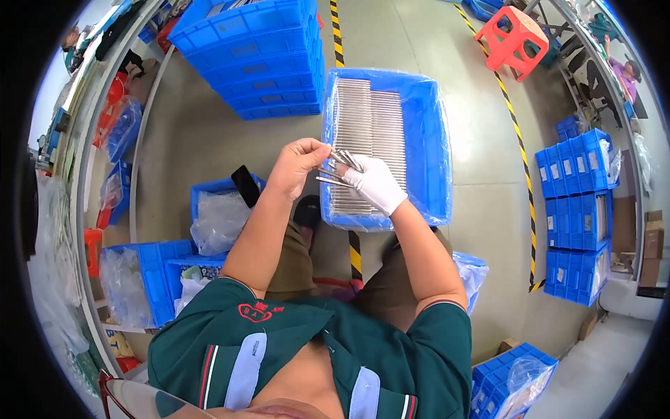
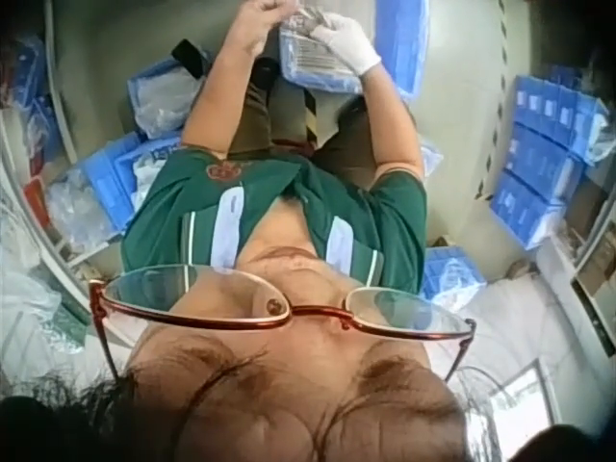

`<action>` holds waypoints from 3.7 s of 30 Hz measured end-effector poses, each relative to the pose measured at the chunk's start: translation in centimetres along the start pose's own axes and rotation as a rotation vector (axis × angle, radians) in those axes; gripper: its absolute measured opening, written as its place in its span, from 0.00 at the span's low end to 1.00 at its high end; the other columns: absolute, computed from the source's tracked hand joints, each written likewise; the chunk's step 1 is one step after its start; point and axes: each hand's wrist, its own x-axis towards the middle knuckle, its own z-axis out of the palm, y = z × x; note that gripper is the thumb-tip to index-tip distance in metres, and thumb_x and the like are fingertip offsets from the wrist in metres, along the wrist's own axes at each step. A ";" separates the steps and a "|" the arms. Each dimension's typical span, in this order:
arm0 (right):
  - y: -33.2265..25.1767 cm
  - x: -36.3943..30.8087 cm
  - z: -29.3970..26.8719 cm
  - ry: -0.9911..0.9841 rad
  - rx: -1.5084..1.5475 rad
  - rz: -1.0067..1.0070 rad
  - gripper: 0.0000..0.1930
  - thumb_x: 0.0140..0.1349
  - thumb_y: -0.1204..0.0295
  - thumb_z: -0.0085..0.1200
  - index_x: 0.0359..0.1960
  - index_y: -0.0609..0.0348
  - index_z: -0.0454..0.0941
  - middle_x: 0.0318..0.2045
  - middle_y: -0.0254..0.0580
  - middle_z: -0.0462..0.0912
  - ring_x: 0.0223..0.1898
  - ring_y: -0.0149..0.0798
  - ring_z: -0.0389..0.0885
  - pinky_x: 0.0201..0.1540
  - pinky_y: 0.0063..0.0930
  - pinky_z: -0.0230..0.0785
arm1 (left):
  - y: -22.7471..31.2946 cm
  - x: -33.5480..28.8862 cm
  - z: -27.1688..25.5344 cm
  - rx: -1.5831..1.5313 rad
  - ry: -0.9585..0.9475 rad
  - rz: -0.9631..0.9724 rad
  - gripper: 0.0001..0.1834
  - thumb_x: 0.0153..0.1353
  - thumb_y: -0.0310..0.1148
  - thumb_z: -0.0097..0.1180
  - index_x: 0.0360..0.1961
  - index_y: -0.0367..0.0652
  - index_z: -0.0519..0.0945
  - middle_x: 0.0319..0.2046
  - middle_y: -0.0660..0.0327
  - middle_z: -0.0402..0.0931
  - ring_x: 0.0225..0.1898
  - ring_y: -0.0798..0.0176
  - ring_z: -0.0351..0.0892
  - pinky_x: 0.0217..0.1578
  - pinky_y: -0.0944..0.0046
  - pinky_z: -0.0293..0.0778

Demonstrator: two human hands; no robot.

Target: The person arranges small metal rods by hand, taking them from a blue crate and placing them into organized rows.

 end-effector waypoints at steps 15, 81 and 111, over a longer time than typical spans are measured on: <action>0.2 -1.0 -0.8 -0.099 0.215 0.049 0.12 0.59 0.62 0.51 0.28 0.59 0.73 0.17 0.28 0.68 0.16 0.22 0.62 0.18 0.18 0.56 | 0.5 0.1 0.1 0.122 -0.137 -0.062 0.06 0.50 0.27 0.60 0.29 0.36 0.79 0.25 0.64 0.77 0.29 0.73 0.71 0.35 0.73 0.66; 0.3 -0.5 0.1 -0.243 -0.133 0.071 0.20 0.59 0.53 0.47 0.27 0.59 0.74 0.15 0.32 0.68 0.17 0.24 0.61 0.19 0.23 0.56 | 1.4 -0.4 0.4 0.228 -0.273 0.011 0.06 0.53 0.28 0.58 0.30 0.35 0.78 0.28 0.64 0.75 0.33 0.72 0.72 0.37 0.72 0.66; -2.1 2.7 2.0 0.365 0.772 -0.465 0.11 0.61 0.66 0.49 0.28 0.59 0.66 0.12 0.28 0.56 0.13 0.25 0.52 0.18 0.21 0.50 | -3.8 2.2 6.2 -0.883 0.094 -0.355 0.15 0.65 0.38 0.37 0.37 0.37 0.72 0.33 0.57 0.75 0.36 0.60 0.76 0.40 0.61 0.73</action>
